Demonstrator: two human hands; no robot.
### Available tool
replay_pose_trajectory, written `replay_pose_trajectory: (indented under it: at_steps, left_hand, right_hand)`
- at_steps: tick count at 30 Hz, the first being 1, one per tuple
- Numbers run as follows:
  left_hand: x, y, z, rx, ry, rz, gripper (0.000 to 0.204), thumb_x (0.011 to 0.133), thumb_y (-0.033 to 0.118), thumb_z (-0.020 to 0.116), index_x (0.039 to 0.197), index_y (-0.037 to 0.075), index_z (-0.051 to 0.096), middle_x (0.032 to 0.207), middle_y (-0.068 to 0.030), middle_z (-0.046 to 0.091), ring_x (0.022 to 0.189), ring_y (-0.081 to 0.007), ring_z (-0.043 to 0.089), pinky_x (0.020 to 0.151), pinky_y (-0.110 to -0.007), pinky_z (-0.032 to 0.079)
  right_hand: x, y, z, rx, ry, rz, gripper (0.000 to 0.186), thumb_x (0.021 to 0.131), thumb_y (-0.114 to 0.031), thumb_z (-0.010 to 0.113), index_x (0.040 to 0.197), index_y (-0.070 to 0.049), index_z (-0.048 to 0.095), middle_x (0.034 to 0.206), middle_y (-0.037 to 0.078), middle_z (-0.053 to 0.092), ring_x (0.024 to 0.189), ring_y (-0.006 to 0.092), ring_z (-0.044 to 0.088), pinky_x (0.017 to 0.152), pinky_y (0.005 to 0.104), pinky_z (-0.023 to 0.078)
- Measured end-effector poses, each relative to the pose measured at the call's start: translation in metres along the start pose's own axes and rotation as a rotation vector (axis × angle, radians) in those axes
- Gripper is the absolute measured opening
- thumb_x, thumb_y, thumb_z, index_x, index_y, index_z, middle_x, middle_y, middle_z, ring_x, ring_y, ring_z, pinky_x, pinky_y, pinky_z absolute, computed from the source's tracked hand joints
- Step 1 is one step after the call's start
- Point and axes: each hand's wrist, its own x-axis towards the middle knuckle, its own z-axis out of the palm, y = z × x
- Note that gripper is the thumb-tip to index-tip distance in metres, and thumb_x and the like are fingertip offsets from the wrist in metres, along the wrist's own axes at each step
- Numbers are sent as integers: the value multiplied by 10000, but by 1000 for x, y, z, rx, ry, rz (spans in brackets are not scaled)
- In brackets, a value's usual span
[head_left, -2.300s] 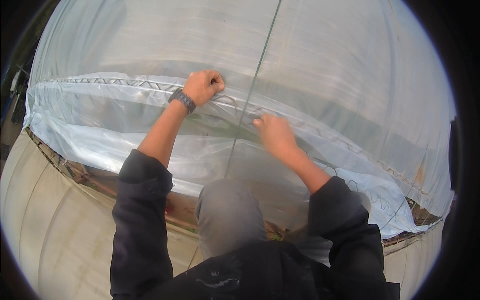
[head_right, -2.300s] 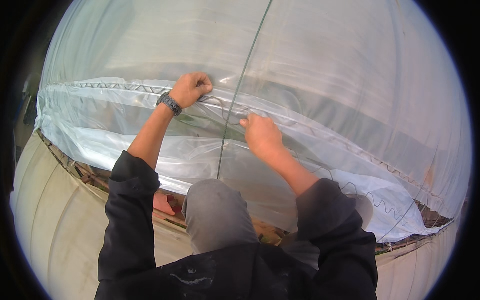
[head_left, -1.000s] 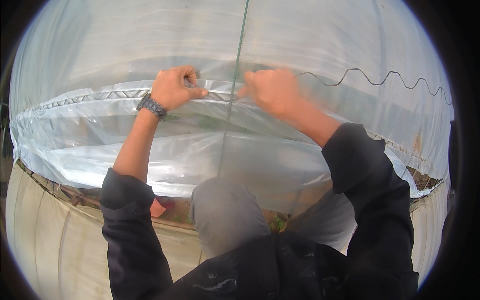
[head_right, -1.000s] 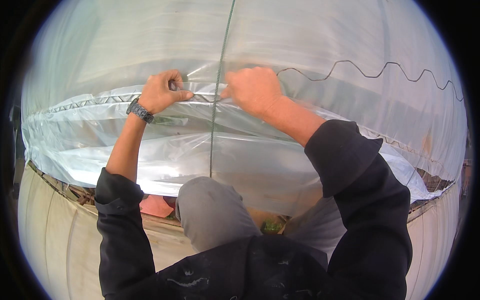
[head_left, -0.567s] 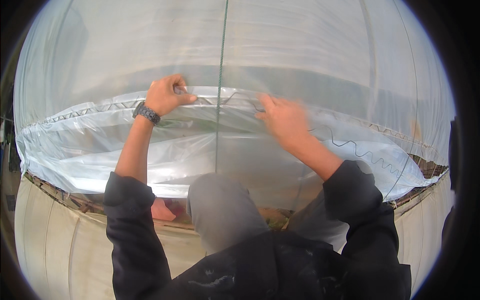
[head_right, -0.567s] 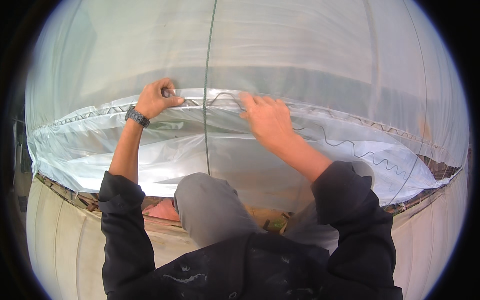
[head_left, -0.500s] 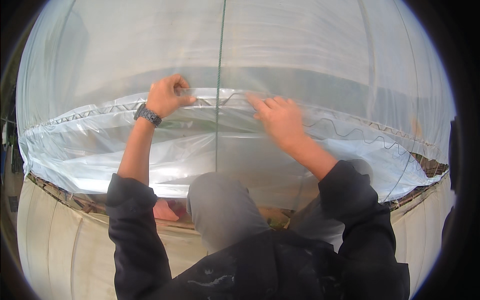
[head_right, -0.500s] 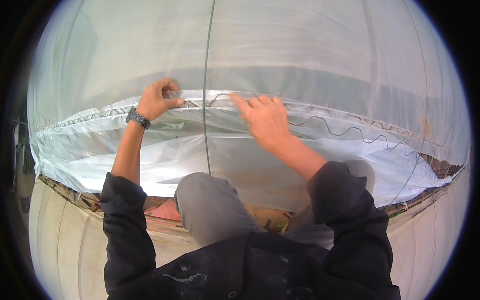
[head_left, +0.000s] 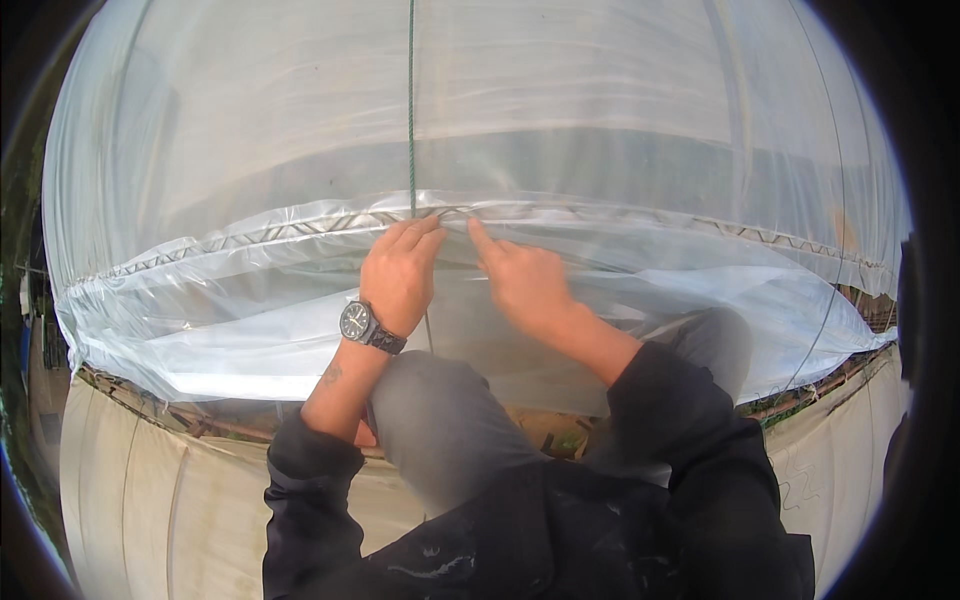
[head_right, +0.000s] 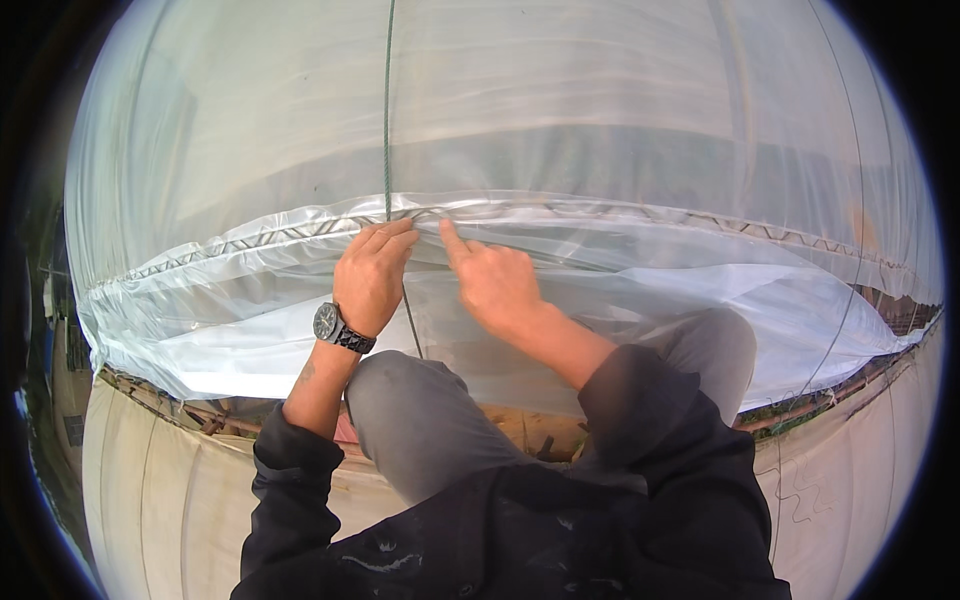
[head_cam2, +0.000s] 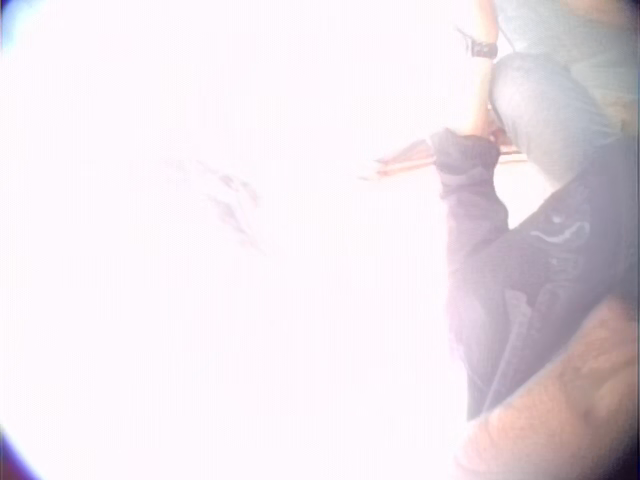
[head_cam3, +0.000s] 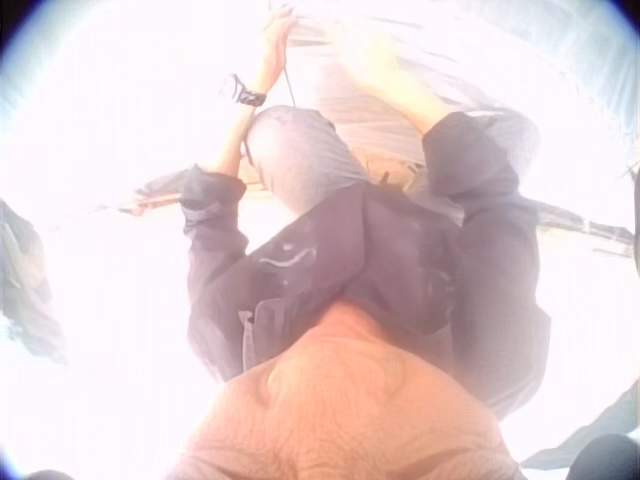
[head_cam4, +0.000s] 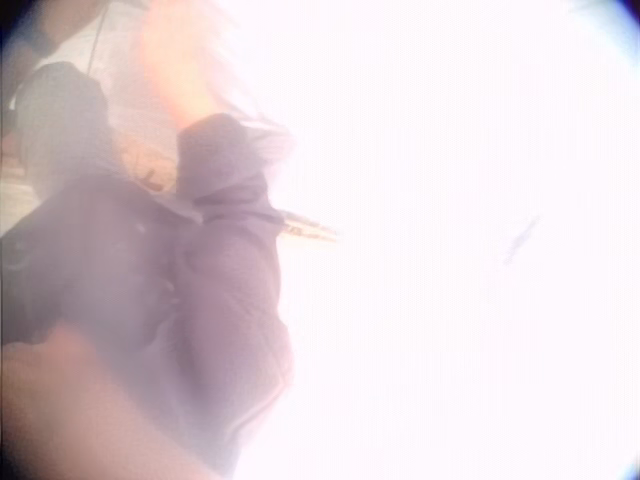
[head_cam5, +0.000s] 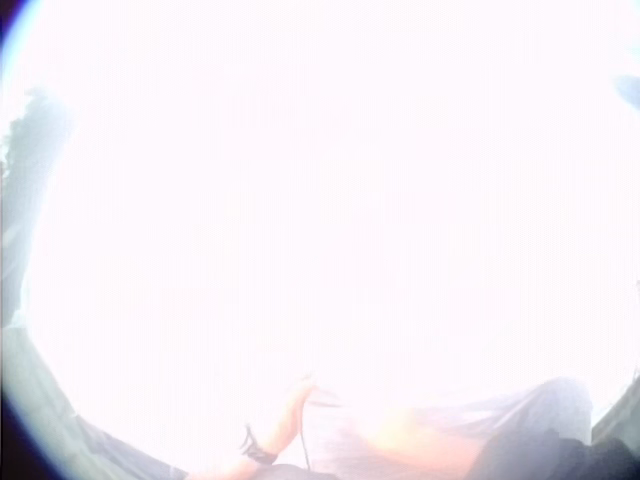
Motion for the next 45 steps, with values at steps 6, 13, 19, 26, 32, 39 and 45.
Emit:
replay_pose_trajectory:
  at_steps: [6,13,19,26,32,39,45]
  left_hand:
    - [5,-4,-1,44,-99,36,238,858,-3,673,1087,43,721,1195,-105,728,1099,-296,662,917,-410,543]
    - [15,3,-9,105,-156,32,322,842,30,701,1160,82,704,1160,-89,736,1042,-293,680,838,-411,556]
    - [56,-3,11,-59,-114,34,357,798,74,771,1146,118,710,1109,-63,692,916,-298,658,780,-414,543]
    - [83,-11,48,-258,-222,-177,113,824,118,776,878,52,701,880,-93,694,837,-293,641,725,-390,510]
    - [85,-16,54,-368,-243,-325,104,830,144,768,802,73,697,828,-81,710,885,-312,658,750,-439,522]
    - [86,-17,54,-414,-308,-398,107,837,152,756,811,64,702,850,-107,720,859,-314,674,727,-445,516]
    - [84,-20,55,-427,-273,-347,121,840,149,750,798,59,682,825,-99,704,830,-312,656,719,-431,511]
  right_hand:
    - [35,13,-38,29,-330,48,526,892,-105,657,1409,-60,572,958,151,744,846,364,721,700,513,548]
    - [48,54,-72,251,-244,156,332,859,-174,780,1142,-42,670,952,202,728,943,378,703,771,472,537]
    - [37,77,-75,301,-233,302,316,817,-260,837,958,-24,680,905,174,727,867,368,690,747,453,524]
    - [45,63,-74,57,-191,295,353,804,-378,832,806,-51,701,793,145,719,757,360,682,638,469,508]
    - [66,64,-77,-167,-114,115,409,735,-465,844,784,-86,698,722,137,692,729,376,676,610,482,491]
    - [90,71,-81,-277,-126,-67,362,721,-387,842,747,-83,647,653,152,646,668,395,654,570,499,472]
    - [99,78,-76,-267,-45,-168,359,743,-353,831,739,-70,609,657,150,648,663,396,651,563,499,467]
